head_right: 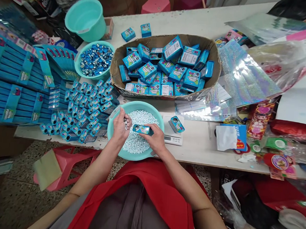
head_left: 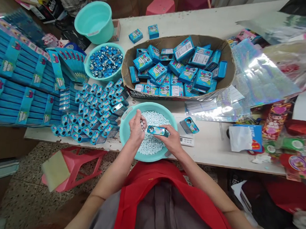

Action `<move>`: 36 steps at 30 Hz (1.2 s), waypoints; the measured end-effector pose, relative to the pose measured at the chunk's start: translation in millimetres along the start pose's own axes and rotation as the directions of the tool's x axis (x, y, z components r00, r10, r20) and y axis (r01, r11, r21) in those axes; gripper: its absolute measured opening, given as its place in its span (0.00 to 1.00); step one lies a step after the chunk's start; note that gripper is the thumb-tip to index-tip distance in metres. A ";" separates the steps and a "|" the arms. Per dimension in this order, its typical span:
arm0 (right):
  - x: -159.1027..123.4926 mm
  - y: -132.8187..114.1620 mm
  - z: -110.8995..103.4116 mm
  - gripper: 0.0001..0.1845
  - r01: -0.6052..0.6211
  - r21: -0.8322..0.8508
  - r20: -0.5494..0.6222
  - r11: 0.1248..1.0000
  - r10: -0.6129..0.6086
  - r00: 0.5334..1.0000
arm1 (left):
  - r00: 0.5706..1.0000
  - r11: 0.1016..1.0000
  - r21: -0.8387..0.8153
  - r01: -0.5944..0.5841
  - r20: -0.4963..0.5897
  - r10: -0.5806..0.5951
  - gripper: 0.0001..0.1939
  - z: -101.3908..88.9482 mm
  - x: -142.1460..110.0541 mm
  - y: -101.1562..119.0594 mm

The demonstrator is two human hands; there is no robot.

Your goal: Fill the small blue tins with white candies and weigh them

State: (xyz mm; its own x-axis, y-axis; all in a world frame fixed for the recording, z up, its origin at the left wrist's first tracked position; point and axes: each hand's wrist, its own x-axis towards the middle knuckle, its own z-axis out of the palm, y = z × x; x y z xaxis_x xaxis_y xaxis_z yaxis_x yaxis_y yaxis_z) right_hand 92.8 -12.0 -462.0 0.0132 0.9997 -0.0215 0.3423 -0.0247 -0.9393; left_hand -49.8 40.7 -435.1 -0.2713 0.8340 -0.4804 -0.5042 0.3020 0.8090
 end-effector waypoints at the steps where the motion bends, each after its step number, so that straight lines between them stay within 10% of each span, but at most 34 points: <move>1: -1.8 -0.5 -0.7 0.18 -0.018 0.025 -0.012 1.000 0.018 1.000 | 1.000 1.000 0.012 0.022 0.007 -0.022 0.26 -5.7 2.6 0.3; 5: -15.4 -9.0 -3.5 0.21 -0.064 0.146 -0.002 0.987 0.065 0.998 | 0.992 0.913 0.393 0.107 0.024 -0.127 0.22 -32.6 11.8 -9.5; 8: -31.7 -16.1 -11.2 0.21 -0.073 0.226 0.030 0.971 0.068 0.997 | 0.983 0.610 0.792 0.029 0.087 -0.159 0.12 -49.1 14.5 -24.5; 13: -68.3 -14.4 -47.1 0.21 -0.193 0.288 -0.049 0.938 0.216 0.975 | 0.967 0.348 0.929 -0.127 0.194 -0.164 0.05 -58.9 20.0 -34.4; 19: -110.2 11.6 -102.2 0.20 -0.301 0.340 -0.311 0.891 0.409 0.858 | 0.940 0.684 0.682 0.259 -0.014 -0.342 0.08 -54.6 40.6 -24.3; 24: -118.7 27.5 -127.5 0.23 -0.335 0.376 -0.488 0.864 0.492 0.721 | 0.873 0.686 0.676 0.270 0.130 -0.471 0.12 -20.4 35.9 -16.5; 29: -112.3 32.5 -133.3 0.25 -0.322 0.396 -0.540 0.860 0.501 0.676 | 0.691 0.540 0.816 -0.207 0.513 -0.510 0.10 61.3 21.2 -20.6; 36: -111.6 34.8 -134.8 0.24 -0.339 0.417 -0.551 0.843 0.532 0.643 | 0.554 -0.008 0.603 -0.798 0.728 -0.403 0.07 133.8 13.7 -47.3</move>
State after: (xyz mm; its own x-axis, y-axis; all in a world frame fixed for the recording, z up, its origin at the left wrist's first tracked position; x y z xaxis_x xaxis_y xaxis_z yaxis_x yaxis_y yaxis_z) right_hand 229.9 -125.1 -446.1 0.7080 0.6271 -0.3247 -0.1081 -0.3581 -0.9274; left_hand 80.0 99.5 -434.6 0.6498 0.6769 -0.3458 0.7148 -0.3894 0.5809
